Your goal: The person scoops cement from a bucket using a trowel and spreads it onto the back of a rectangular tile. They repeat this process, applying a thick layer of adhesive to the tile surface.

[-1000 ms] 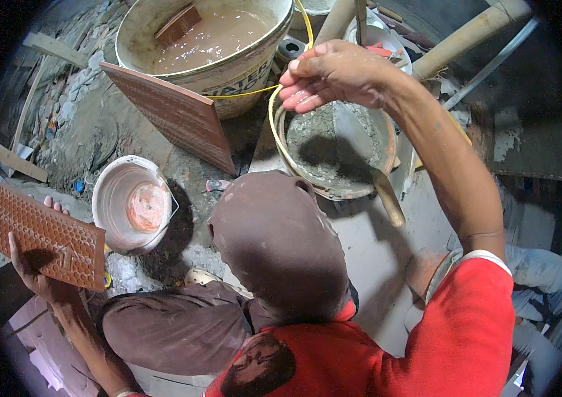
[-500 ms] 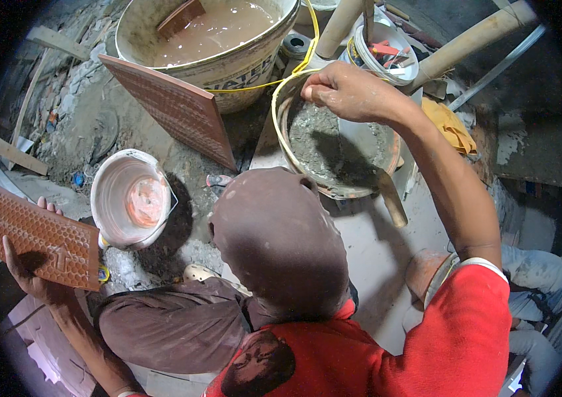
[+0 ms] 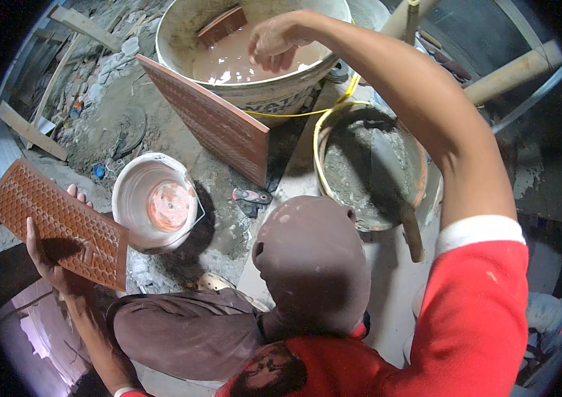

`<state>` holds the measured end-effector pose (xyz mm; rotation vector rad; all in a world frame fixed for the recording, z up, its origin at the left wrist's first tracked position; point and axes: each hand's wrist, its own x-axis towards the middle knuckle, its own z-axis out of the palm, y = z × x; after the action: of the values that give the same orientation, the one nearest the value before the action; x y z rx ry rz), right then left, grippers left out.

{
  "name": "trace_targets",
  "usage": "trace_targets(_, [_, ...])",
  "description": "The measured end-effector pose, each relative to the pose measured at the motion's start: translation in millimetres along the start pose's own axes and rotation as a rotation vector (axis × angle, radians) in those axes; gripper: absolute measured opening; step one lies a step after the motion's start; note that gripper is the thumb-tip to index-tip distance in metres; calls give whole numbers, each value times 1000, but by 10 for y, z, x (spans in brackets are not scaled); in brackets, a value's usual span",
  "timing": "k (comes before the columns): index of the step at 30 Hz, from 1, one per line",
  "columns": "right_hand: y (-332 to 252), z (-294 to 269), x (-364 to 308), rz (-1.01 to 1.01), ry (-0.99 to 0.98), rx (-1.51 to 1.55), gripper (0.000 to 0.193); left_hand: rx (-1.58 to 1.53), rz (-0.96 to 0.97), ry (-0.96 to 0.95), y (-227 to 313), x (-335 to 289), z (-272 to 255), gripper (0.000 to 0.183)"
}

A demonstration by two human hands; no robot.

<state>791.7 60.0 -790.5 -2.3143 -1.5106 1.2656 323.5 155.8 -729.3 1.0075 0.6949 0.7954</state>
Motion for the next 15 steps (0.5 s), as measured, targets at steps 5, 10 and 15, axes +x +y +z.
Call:
trace_targets(5, [-77,248,657,73,-383,308,28,22,-8,94,62,-64,89,76])
trace_targets(10, [-71,392,992,87,-88,-35,12,37,19,77,1,-37,-20,77])
trace_targets(15, [-341,-95,369,-41,81,454,23,-10,-4,110,66,-33,-79,76])
